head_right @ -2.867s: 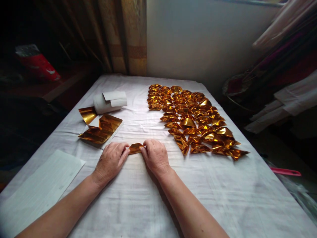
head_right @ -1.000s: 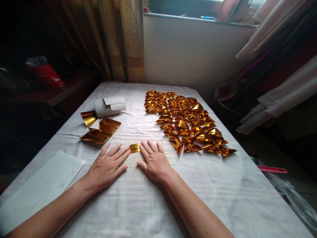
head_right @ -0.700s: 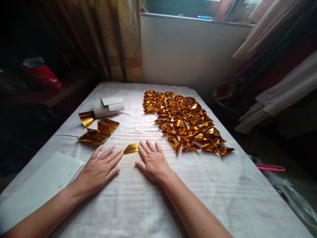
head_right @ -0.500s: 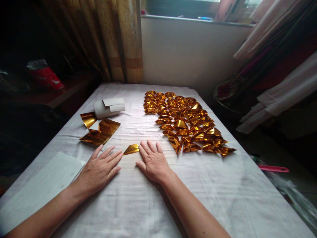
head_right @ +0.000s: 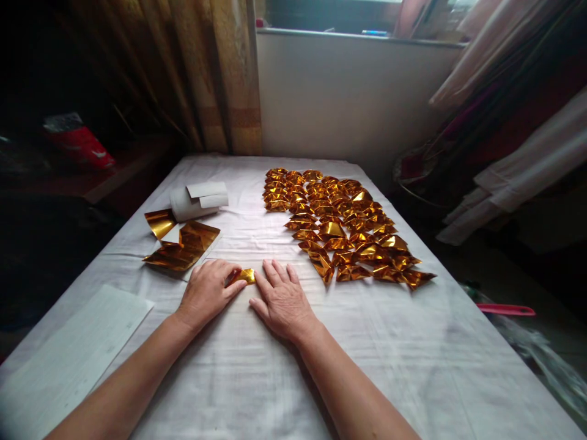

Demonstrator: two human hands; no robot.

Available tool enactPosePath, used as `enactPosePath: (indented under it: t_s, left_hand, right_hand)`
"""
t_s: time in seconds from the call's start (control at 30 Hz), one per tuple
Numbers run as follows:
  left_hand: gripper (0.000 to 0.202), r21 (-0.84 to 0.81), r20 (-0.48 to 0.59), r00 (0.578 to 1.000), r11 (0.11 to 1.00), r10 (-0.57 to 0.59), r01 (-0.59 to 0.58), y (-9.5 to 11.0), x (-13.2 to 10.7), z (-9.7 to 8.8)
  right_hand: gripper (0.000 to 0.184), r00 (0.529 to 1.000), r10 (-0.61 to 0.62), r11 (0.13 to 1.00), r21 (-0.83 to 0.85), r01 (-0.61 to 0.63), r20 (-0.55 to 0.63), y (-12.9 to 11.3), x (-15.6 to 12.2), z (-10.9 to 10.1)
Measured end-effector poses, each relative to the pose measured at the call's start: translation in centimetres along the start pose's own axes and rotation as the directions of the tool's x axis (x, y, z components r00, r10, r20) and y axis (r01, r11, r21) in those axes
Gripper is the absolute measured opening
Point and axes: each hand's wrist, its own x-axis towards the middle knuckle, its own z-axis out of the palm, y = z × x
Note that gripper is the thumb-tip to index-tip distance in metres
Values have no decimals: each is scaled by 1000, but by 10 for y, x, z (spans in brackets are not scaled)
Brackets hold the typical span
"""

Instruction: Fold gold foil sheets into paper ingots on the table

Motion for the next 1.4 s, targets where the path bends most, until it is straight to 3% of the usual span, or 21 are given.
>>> enactPosePath:
  t_s: [0.2,0.4,0.5,0.63,0.73,0.87,1.03,1.23,1.4]
  left_hand:
    - [14,-115,7,1000,993,-21,21,2,1,1]
    - [14,-172,-28,1000,985,8,-13,1,-3,6]
    - [16,-156,-126,988,982,84,-103,-5,-9,14]
    - [32,-39,-238,936,960,259,-276,-13,-12,22]
    - [32,25,-218,909,934,354,-358,-13,-12,22]
    - [23,-13,-214,888,908,408,-420,-10,-13,17]
    - [21,-88,-278,863,884,421,-459,-9,-12,14]
    - [14,-224,-389,818,818,423,-529,-12,-8,17]
    - [10,-348,-401,854,807,333,-478,-14,-9,19]
  right_hand:
    - [53,997,-17,999,38,20,-71,1,-1,0]
    - [41,970,-31,988,138,66,-243,8,-1,7]
    - [37,939,-9,971,222,91,-343,14,1,11]
    - [41,912,46,950,300,86,-407,19,3,15]
    - [46,909,55,950,301,80,-414,20,4,17]
    - [52,909,57,948,309,80,-413,21,4,19]
    - [56,913,57,946,315,80,-404,22,5,19]
    - [45,927,42,944,318,85,-373,22,7,13]
    - [40,948,-48,938,313,152,-316,23,6,10]
